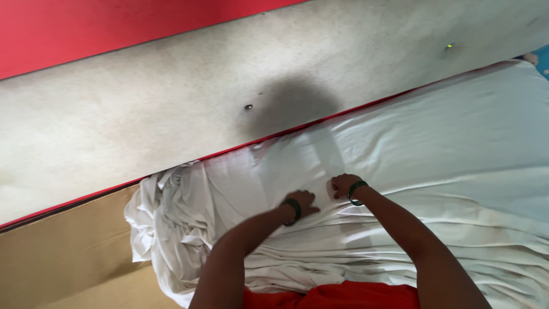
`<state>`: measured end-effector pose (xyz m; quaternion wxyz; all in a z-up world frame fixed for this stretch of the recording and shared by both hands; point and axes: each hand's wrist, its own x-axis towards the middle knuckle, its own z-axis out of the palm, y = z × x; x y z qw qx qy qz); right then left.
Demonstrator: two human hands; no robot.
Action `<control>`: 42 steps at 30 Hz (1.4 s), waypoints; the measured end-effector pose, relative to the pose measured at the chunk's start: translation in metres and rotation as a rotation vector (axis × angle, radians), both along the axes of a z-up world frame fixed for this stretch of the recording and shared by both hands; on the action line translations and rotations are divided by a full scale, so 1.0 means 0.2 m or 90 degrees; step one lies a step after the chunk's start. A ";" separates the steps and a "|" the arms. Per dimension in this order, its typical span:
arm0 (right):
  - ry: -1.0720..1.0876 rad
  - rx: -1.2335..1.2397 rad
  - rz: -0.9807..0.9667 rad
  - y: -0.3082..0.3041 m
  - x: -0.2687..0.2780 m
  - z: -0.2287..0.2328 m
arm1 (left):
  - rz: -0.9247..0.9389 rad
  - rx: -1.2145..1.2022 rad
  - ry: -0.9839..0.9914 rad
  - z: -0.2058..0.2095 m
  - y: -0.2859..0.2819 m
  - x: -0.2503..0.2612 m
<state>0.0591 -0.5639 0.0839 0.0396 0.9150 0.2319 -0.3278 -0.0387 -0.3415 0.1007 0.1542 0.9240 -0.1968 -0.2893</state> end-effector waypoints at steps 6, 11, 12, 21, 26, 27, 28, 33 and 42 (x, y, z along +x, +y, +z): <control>0.006 0.045 -0.019 -0.02 -0.07 0.13 | -0.047 -0.017 -0.106 0.04 -0.04 -0.17; 0.034 0.035 -0.007 -0.02 -0.08 0.12 | -0.044 0.002 -0.069 -0.07 0.02 -0.21; 0.045 0.031 0.008 -0.02 -0.09 0.10 | -0.040 -0.001 -0.062 -0.08 0.03 -0.22; 0.196 0.009 0.021 -0.06 -0.10 -0.04 | -0.073 0.048 0.062 -0.05 -0.01 -0.16; -0.017 0.167 0.015 -0.14 0.10 -0.06 | -0.021 0.040 0.022 0.04 -0.08 0.01; -0.094 0.064 0.037 -0.16 0.15 -0.01 | 0.009 0.008 -0.007 0.05 -0.10 0.05; -0.085 -0.017 0.031 -0.18 0.17 0.05 | 0.040 -0.022 -0.036 0.05 -0.13 0.06; -0.022 -0.201 0.014 -0.21 0.11 0.24 | 0.066 -0.083 -0.041 0.06 -0.44 0.03; -0.045 -0.148 -0.010 -0.36 0.08 0.00 | -0.001 -0.070 -0.068 -0.10 -0.64 -0.04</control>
